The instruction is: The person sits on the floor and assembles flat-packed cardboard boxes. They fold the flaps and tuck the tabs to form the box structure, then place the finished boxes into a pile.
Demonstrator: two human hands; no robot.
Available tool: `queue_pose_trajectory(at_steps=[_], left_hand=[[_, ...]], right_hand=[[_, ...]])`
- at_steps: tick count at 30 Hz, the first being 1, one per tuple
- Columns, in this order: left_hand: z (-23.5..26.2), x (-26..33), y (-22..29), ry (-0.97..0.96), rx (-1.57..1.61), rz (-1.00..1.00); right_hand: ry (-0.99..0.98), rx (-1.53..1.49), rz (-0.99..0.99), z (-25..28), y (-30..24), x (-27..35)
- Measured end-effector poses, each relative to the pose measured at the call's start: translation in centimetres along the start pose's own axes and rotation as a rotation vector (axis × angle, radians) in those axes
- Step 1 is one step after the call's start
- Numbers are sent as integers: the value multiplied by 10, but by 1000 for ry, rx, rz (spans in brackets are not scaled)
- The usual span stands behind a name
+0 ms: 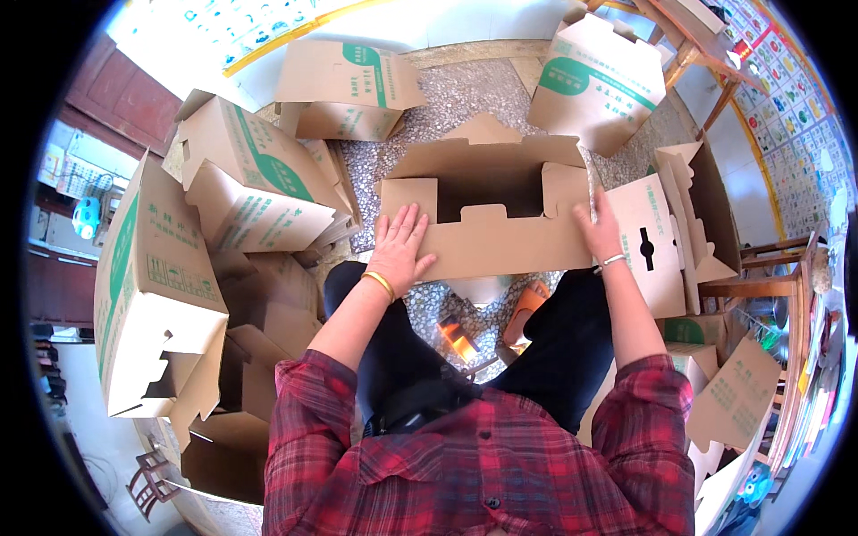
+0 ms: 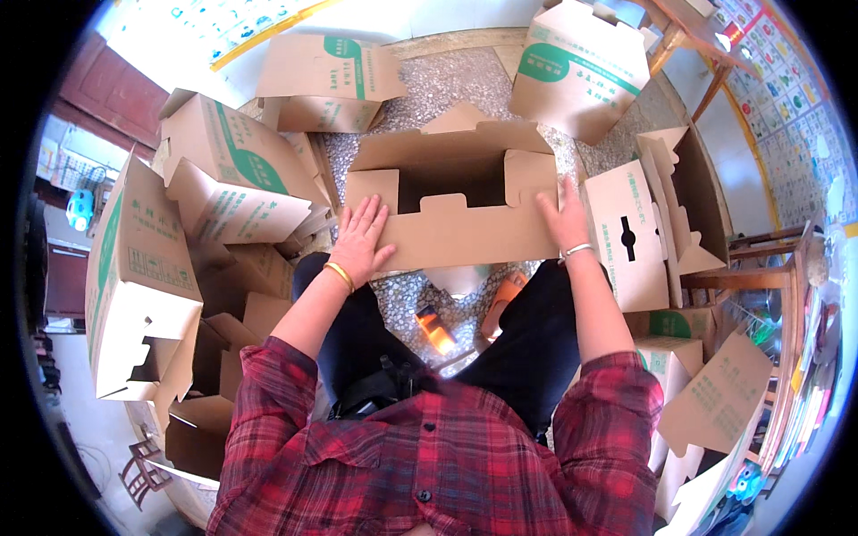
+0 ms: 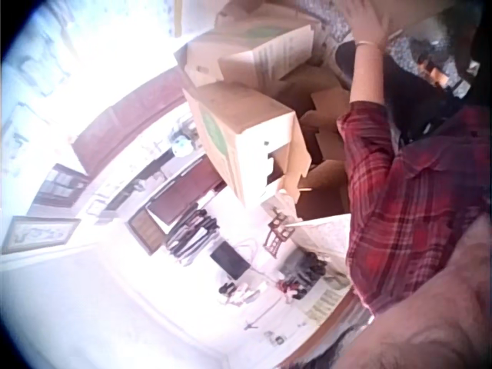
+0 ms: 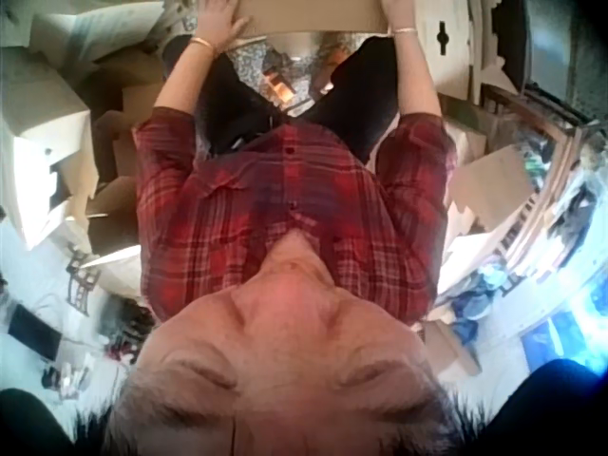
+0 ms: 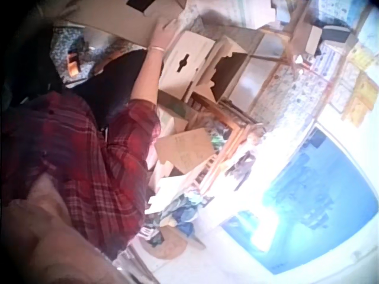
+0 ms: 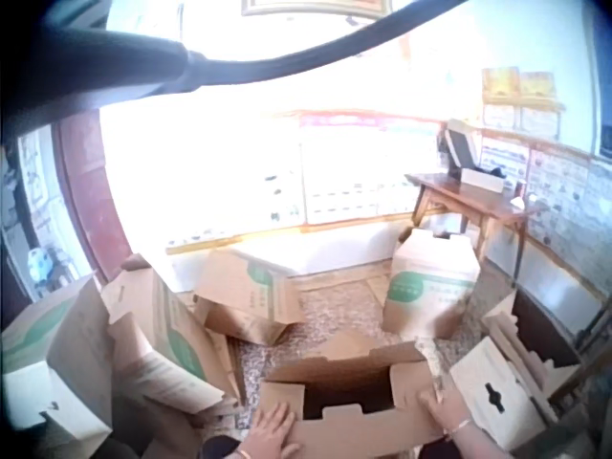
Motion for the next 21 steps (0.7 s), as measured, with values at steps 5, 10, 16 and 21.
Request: queue_pose_trajectory(at_steps=[5,10,16,21], left_hand=[[31,9,-27,325,-8,272],[-14,15,-74,273,718,646],[-1,21,-70,217,751,549],[8,33,-68,119,581,720]], right_hand=[[-217,-376,-243,-37,48,24],[-361,-698,-459,-43,30,30],[-374,-758,-546,-37,26,54],[-429,-701,-571,-32,25,90]])
Point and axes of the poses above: each hand's wrist, its own x-axis away from the middle knuckle, its own z-axis out of the back of the hand, y = z × x, the point moved 8 cm from there along -x, towards the middle knuckle, and after that the axes turned 3 degrees about y, right-handed, at the moved point
